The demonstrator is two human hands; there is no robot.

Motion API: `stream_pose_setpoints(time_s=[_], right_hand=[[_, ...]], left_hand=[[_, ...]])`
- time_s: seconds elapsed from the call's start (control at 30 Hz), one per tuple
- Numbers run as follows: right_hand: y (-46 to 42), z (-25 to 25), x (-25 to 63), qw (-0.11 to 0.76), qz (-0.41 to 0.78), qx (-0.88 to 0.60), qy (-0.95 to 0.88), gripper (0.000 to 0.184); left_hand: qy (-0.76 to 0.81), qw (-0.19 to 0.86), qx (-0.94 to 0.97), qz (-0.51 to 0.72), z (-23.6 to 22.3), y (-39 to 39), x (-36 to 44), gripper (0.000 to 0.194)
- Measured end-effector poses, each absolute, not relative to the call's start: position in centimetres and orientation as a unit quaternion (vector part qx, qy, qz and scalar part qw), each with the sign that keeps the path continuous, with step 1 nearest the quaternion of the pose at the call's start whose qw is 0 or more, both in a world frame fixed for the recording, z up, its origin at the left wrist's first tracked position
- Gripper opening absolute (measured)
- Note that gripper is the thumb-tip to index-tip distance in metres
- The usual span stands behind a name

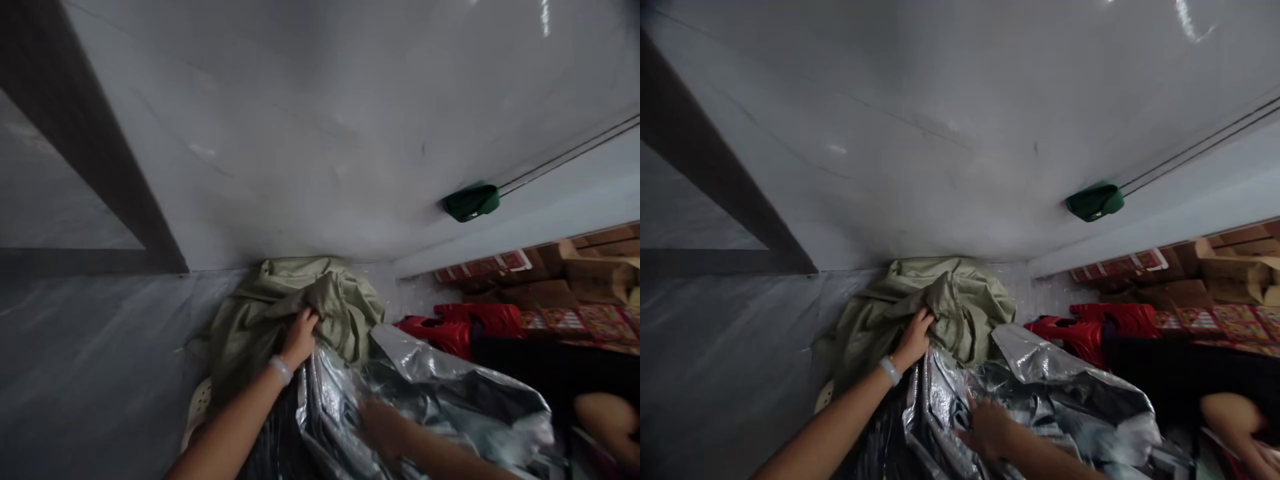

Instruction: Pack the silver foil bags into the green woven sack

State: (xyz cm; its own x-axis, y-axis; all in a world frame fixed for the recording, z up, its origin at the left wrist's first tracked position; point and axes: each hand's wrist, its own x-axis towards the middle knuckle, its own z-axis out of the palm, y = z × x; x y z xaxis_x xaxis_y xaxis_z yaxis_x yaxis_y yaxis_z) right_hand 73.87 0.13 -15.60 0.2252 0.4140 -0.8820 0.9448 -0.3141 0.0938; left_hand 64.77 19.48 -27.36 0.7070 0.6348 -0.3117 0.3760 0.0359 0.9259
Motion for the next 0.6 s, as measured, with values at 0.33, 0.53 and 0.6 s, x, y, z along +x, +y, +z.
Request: stream_pose_setpoints(time_s=[0.33, 0.53, 0.6], right_hand=[[-2.5, -17.9, 73.1, 0.386, -0.283, 0.721, 0.502, 0.064], [-1.9, -16.3, 72.7, 0.343, -0.297, 0.731, 0.509, 0.068], [-2.3, -16.1, 72.4, 0.339, -0.327, 0.716, 0.516, 0.069]], left_hand=[[0.356, 0.544, 0.76, 0.001, -29.5, 22.7, 69.2, 0.032], [0.273, 0.537, 0.798, -0.015, -25.9, 21.1, 74.2, 0.037], [0.327, 0.535, 0.777, -0.051, -26.5, 22.4, 76.1, 0.03]])
